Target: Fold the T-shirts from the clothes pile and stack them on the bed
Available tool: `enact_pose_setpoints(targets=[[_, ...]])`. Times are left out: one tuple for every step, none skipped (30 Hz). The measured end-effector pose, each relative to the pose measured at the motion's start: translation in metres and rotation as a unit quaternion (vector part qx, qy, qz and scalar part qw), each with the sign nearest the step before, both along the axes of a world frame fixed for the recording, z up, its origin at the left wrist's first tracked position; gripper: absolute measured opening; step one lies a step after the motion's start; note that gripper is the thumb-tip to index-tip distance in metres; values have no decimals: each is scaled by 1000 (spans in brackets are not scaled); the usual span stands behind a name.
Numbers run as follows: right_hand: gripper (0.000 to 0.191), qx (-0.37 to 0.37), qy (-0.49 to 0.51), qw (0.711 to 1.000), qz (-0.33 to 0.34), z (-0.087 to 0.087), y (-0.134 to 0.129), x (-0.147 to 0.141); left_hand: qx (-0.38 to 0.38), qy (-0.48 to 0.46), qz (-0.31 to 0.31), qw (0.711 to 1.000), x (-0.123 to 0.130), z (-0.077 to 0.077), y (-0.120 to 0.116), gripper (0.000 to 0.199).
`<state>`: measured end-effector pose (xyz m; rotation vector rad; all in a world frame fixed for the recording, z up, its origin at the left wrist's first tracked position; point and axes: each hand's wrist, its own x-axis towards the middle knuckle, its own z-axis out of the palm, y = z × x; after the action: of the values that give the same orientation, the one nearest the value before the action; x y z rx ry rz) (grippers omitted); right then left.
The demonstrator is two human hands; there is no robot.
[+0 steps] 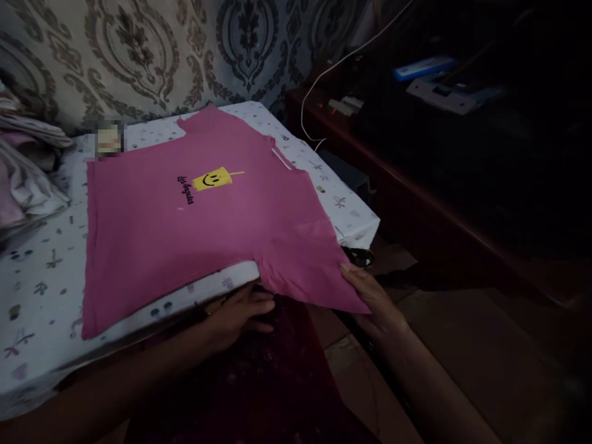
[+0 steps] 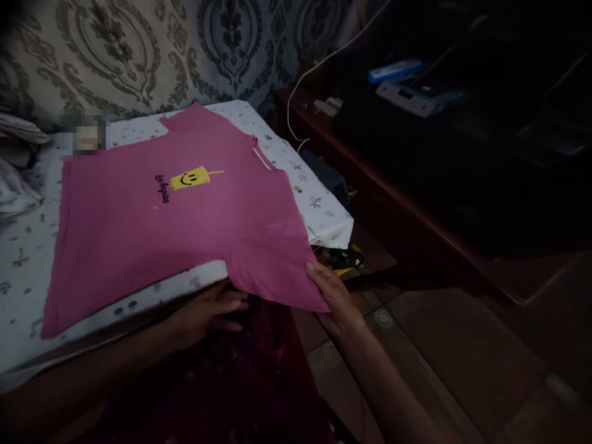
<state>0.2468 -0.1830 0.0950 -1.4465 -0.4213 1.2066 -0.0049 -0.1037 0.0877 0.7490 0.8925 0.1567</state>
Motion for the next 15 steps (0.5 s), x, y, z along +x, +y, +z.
enact_pose_setpoints(targets=[[37,-5,16,1000,9,1,0,0,-21,-20,28,999,5,-2,2,62],[37,-12,32,999,17,2,1,0,-37,-38,50,997,9,-2,2,56],[37,-17,46,999,23,2,1,0,-48,-53,64,995,12,-2,2,50],[37,-22,55,998,27,2,0,0,-55,-66,68,994,14,0,1,45],[37,-23,59,998,28,0,0,1,-57,-75,65,993,16,2,-1,42],[37,-19,57,998,27,-2,0,1,-55,-84,58,993,17,3,-4,40],[37,-12,51,998,25,-5,0,1,-51,-90,48,993,18,5,-7,39],[36,-3,40,999,21,-8,0,2,-43,-91,39,994,19,5,-11,37],[35,6,24,1000,14,-13,0,2,-33,-86,33,995,19,5,-14,37],[36,12,2,1000,6,-17,-1,2,-21,-73,32,997,20,5,-17,36],[38,14,-28,1000,-4,-22,-2,2,-14,-55,28,998,20,4,-20,36],[40,10,-67,998,-11,-25,-4,4,-15,-36,17,999,19,4,-22,36],[41,0,-110,994,-11,-28,-6,6,-24,-21,-3,999,17,6,-22,35],[40,-11,-159,987,-6,-29,-8,10,-34,-13,-28,999,13,10,-21,36],[39,-24,-212,977,3,-29,-9,15,-33,-11,-56,998,7,17,-18,36]])
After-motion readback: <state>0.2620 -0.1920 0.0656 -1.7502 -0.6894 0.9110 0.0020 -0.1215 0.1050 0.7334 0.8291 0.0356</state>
